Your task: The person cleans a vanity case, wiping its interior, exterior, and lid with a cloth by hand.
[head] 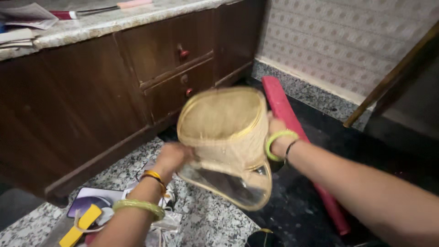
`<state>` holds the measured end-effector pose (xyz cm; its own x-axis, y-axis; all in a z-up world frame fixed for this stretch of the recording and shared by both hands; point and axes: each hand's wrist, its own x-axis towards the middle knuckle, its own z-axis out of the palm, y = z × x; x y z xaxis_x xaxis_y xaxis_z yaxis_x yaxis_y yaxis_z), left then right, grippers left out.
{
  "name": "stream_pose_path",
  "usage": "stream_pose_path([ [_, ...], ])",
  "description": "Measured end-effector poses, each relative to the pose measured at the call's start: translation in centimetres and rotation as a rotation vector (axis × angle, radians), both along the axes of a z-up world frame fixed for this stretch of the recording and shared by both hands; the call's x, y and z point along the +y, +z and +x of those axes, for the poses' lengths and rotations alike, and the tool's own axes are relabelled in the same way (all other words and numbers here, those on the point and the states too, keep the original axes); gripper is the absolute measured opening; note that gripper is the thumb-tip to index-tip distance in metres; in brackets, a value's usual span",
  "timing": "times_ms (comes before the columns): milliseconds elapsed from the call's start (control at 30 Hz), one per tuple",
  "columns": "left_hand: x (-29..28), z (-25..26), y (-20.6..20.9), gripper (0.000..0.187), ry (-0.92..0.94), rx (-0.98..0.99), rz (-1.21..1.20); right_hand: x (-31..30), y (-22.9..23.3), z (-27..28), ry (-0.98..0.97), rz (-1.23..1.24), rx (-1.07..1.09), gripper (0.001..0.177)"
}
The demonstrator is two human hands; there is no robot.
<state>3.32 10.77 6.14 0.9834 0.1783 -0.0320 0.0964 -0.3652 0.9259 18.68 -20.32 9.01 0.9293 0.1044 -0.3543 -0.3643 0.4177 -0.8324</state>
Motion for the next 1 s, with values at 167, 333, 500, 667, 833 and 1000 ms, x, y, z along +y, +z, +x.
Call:
stream_pose_path([
  [167, -2.2, -3.2, 11.1, 0.033, 0.458, -0.495, -0.054, -2.9, 2.9, 1.7, 0.074, 0.238, -0.157, 0.042],
  [333, -1.5, -3.6, 3.1, 0.048, 0.191, 0.321, 0.589, -3.8, -7.5, -0.1, 0.057, -0.138, 0.09, 0.048],
  [500, -1.5, -2.9, -3.3, 0.038, 0.006, 0.354, 0.391, -0.6, -6.4, -0.8, 0.021, -0.351, 0.133, 0.054],
  [667, -0.2, -0.2, 2.6, 0.051, 0.222, -0.112, -0.434, 3.2, 10.6, -1.4, 0.082, 0.182, -0.242, 0.053],
  [833, 1.0, -2.3, 9.4, 0.092, 0.13, 0.12, -0.625, 3.5, 20.6, -5.4, 0.306, 0.135, -0.46, 0.059],
  [1000, 0.0, -3.1, 10.5, 0.123, 0.084, 0.206, -0.76, 5.3, 22.0, -7.4, 0.027, -0.497, -0.895, 0.045],
])
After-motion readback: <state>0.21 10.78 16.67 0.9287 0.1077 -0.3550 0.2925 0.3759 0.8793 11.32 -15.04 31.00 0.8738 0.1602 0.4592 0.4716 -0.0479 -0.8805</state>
